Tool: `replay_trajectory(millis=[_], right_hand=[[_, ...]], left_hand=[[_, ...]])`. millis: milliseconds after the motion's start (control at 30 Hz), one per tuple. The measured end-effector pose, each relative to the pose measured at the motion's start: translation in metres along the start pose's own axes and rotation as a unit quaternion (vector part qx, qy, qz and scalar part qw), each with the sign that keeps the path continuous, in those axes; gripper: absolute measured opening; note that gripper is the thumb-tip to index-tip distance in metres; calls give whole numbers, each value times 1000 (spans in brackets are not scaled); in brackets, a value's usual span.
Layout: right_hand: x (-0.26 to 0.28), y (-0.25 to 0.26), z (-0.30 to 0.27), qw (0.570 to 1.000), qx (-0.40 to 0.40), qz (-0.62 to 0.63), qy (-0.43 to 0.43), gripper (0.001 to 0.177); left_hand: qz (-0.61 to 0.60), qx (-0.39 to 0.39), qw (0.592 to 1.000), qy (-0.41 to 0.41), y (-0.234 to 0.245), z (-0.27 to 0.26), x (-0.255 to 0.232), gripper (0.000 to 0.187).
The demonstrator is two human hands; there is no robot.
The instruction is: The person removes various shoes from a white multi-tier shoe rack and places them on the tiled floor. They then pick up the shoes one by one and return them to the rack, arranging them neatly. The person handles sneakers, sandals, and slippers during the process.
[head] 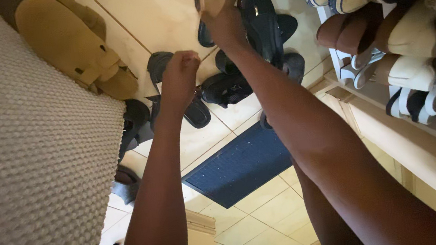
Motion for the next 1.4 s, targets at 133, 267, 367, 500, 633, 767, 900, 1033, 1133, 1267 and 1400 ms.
replay_trajectory(millis=[133,267,367,500,633,767,900,1033,1133,1267,1400], right_hand=[[-5,-1,-18,951,143,234,-144,64],[19,26,-76,905,239,341,-88,55],[27,68,-113,962,169,212,-22,58],[43,98,-137,969,149,193,37,64],[41,102,-121,958,205,202,-8,65],[26,101,-100,866,332,348,-140,55],[32,129,-74,833,302,443,-134,39],[59,157,-32,801,224,541,-124,31],[79,171,8,750,186,624,-112,26],[117,183,75,705,197,678,-68,25],[132,182,101,721,236,649,54,27]], left_hand=[[-24,-36,999,-13,9,27,-23,39],[-91,-28,994,-44,-2,42,-53,46],[-30,6,998,-47,-15,38,-66,42],[-95,-6,993,-68,-16,36,-78,43],[-223,30,974,31,-22,53,-74,37],[-203,142,968,28,-40,88,-103,38],[-48,227,972,22,-71,145,-124,43],[64,103,964,-236,-79,190,-187,39],[23,45,975,-218,-80,188,-193,46],[64,38,972,-222,-70,182,-205,44],[129,38,942,-309,-59,158,-205,37]])
Point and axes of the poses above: each hand's wrist, its own z-axis towards the middle knuckle, its own y-axis out of the back of the hand, x = y × z, the point moved 9 cm from there along z, towards the middle knuckle, and after that the axes turned 13 degrees about -y, right-handed, at the moved point
